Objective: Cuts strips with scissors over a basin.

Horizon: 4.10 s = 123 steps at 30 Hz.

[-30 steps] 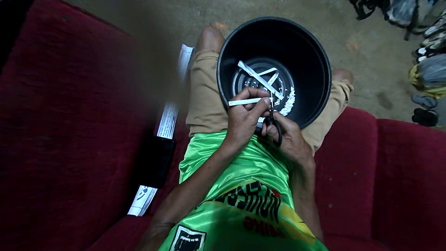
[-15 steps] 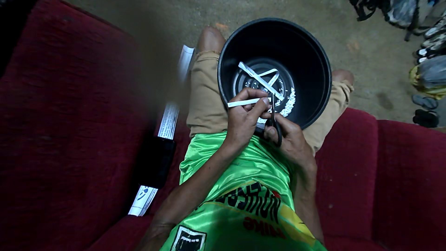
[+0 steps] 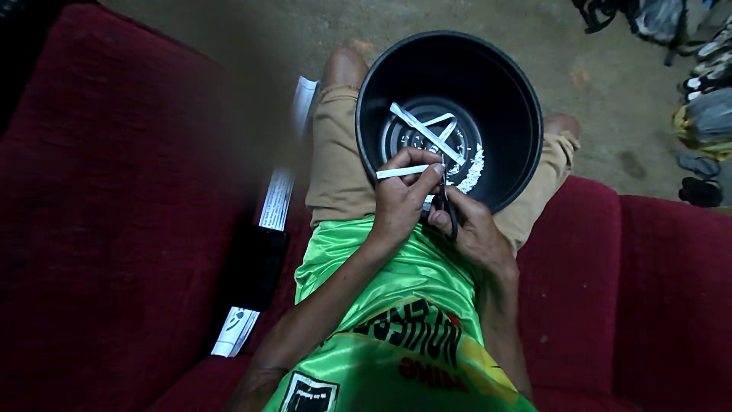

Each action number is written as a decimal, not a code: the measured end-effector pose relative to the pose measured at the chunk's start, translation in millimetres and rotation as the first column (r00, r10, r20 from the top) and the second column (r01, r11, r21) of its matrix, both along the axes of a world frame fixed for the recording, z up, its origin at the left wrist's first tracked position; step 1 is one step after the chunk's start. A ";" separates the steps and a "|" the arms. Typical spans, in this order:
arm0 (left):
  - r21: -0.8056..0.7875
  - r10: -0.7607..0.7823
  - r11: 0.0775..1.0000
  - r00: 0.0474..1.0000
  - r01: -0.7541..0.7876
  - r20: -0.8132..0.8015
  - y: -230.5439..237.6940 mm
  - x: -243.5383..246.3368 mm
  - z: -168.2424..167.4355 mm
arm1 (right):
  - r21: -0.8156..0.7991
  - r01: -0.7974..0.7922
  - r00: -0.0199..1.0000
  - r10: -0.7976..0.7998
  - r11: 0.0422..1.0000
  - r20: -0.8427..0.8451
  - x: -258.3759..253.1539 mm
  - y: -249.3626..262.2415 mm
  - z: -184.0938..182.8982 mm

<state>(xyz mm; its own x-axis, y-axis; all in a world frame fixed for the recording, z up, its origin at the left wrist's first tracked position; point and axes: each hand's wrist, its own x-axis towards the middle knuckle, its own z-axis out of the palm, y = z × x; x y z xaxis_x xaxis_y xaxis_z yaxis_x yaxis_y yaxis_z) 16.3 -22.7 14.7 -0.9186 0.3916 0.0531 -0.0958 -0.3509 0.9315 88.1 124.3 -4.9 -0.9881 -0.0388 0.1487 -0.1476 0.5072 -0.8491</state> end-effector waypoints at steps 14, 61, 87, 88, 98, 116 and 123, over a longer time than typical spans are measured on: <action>0.110 0.038 0.993 0.999 -0.041 0.023 8.3 -9.0 -6.3 | -0.007 0.016 0.999 -0.016 1.000 -0.035 -1.2 -0.9 -0.6; 0.146 0.036 0.988 0.999 -0.040 0.030 6.7 -11.0 -9.3 | -0.095 0.041 0.999 -0.038 0.995 0.032 6.2 2.6 0.2; 0.097 0.051 0.994 0.999 -0.051 0.004 6.1 -11.4 -4.7 | -0.046 0.018 0.999 -0.017 0.999 0.041 4.6 2.1 0.9; 0.101 0.057 0.993 0.998 -0.057 0.006 6.5 -12.5 -5.5 | -0.043 0.003 0.999 -0.001 0.999 0.049 4.3 2.1 0.0; 0.065 0.015 0.998 1.000 -0.014 -0.003 3.0 -5.4 -2.2 | -0.021 0.007 1.000 -0.007 1.000 0.000 1.0 1.3 -0.3; 0.048 0.020 0.999 0.999 -0.022 0.027 2.5 -5.7 -2.6 | -0.061 -0.008 0.998 0.011 0.998 0.055 4.1 2.5 -2.6; 0.083 0.029 0.996 1.000 -0.029 0.003 5.3 -8.1 -7.1 | -0.015 -0.002 1.000 0.002 1.000 0.014 1.8 1.2 -0.7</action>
<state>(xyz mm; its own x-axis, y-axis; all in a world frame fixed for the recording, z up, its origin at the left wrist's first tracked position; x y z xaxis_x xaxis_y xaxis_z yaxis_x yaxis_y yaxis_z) 8.1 -17.4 7.6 -0.9296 0.3592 0.0823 -0.0863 -0.4295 0.8990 89.9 125.5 -5.6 -0.9900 -0.0387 0.1354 -0.1368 0.4941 -0.8586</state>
